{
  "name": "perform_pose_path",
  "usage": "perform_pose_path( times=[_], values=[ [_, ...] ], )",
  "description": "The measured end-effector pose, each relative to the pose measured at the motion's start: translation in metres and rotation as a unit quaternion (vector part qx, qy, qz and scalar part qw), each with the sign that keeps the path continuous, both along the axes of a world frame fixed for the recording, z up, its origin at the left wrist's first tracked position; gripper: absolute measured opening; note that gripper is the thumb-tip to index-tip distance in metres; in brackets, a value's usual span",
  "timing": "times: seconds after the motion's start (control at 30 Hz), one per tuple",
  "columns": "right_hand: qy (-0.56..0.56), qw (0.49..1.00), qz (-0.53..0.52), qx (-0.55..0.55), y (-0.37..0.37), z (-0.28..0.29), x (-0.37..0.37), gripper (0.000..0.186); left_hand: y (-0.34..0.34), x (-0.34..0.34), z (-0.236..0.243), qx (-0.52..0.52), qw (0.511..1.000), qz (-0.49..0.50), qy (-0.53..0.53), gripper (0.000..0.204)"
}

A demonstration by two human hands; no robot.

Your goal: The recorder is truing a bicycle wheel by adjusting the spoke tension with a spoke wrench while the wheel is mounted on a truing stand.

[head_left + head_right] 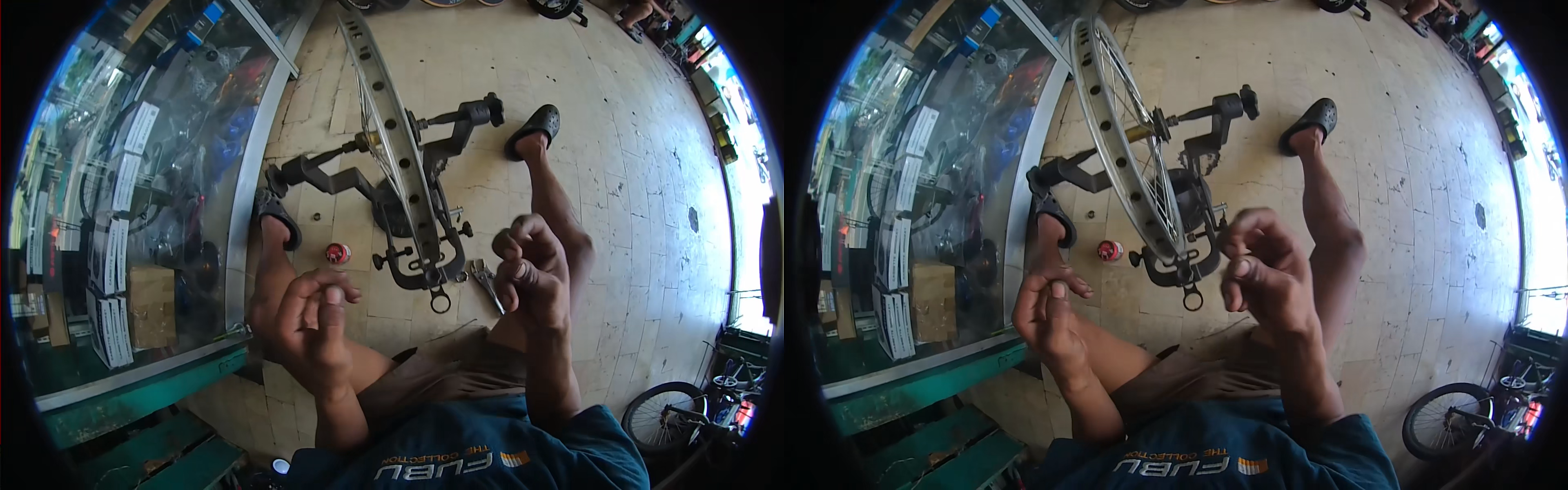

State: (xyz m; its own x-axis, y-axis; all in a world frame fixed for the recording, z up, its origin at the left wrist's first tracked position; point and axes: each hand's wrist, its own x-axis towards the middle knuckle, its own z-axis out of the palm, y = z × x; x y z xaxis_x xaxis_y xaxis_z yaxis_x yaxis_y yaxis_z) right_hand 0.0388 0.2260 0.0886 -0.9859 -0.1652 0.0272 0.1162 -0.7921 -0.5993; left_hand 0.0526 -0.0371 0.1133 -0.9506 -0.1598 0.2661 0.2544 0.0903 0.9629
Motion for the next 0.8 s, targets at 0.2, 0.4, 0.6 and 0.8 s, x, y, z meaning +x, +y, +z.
perform_pose_path(
  times=[0.2,0.4,0.6,0.8],
  values=[
    [-0.027,0.976,0.061,-0.208,-0.054,0.025,0.003,0.050,0.038,0.019,0.038,0.040,0.994,-0.095,0.031,0.017],
    [-0.012,0.983,0.116,-0.142,-0.073,0.017,0.013,0.050,0.029,0.028,0.036,-0.045,0.993,-0.097,0.039,0.020],
    [-0.064,0.959,0.207,0.183,-0.103,-0.029,0.048,0.041,-0.037,0.029,-0.039,-0.018,0.991,0.024,-0.131,0.015],
    [-0.162,0.828,0.316,0.433,-0.176,-0.181,0.050,0.034,-0.138,-0.025,-0.244,-0.203,0.920,0.214,-0.258,0.023]
  ],
)
